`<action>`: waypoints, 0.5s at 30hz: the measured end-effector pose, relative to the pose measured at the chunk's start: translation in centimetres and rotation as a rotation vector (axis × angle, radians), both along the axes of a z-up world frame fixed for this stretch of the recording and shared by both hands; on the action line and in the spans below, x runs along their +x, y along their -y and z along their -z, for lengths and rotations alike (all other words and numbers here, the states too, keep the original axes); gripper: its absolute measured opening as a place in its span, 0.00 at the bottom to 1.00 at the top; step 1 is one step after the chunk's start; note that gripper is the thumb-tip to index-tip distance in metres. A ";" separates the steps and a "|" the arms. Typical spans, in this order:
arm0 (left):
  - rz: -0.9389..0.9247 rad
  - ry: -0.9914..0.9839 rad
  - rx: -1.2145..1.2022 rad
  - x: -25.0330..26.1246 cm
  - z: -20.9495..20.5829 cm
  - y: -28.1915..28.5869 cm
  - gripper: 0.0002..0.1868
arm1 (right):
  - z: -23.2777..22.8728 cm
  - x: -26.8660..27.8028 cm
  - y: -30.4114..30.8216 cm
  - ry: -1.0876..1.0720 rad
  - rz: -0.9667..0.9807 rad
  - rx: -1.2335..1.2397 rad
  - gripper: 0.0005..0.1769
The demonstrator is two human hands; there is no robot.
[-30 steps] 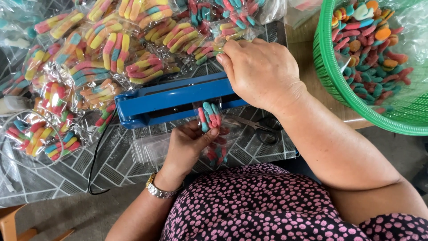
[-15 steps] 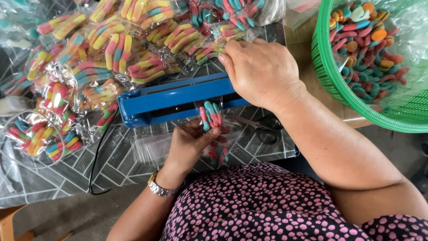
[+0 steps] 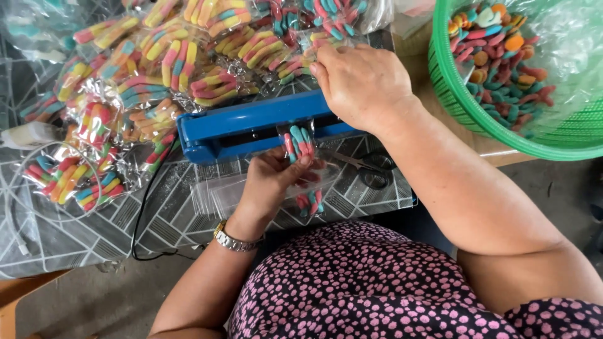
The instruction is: Packing gummy candies into small plastic bags and sealing them with a manual heat sealer.
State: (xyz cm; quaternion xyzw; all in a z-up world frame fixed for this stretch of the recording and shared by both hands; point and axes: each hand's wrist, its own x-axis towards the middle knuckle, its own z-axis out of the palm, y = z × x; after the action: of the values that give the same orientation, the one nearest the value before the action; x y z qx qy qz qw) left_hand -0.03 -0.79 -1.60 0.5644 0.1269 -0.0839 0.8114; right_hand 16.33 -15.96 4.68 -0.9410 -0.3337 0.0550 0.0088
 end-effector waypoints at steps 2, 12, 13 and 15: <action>0.024 -0.007 -0.029 0.0 0.1 0.1 0.11 | 0.2 0.0 0.0 -0.003 -0.001 0.010 0.25; -0.012 -0.045 0.003 -0.3 -0.2 0.2 0.15 | -2.4 -1.3 0.5 0.197 -0.023 0.205 0.11; -0.004 -0.024 -0.003 -0.2 -0.2 0.2 0.14 | -1.8 -1.1 1.3 0.399 -0.126 0.352 0.11; -0.016 -0.069 -0.026 -0.2 -0.3 0.3 0.14 | -3.0 -2.0 2.1 0.443 -0.217 0.464 0.09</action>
State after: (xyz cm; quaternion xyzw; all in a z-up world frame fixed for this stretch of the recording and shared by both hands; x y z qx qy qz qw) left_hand -0.22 -1.07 -1.28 0.5495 0.1583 -0.0983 0.8144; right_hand 14.32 -18.09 7.70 -0.8620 -0.4294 -0.2278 0.1440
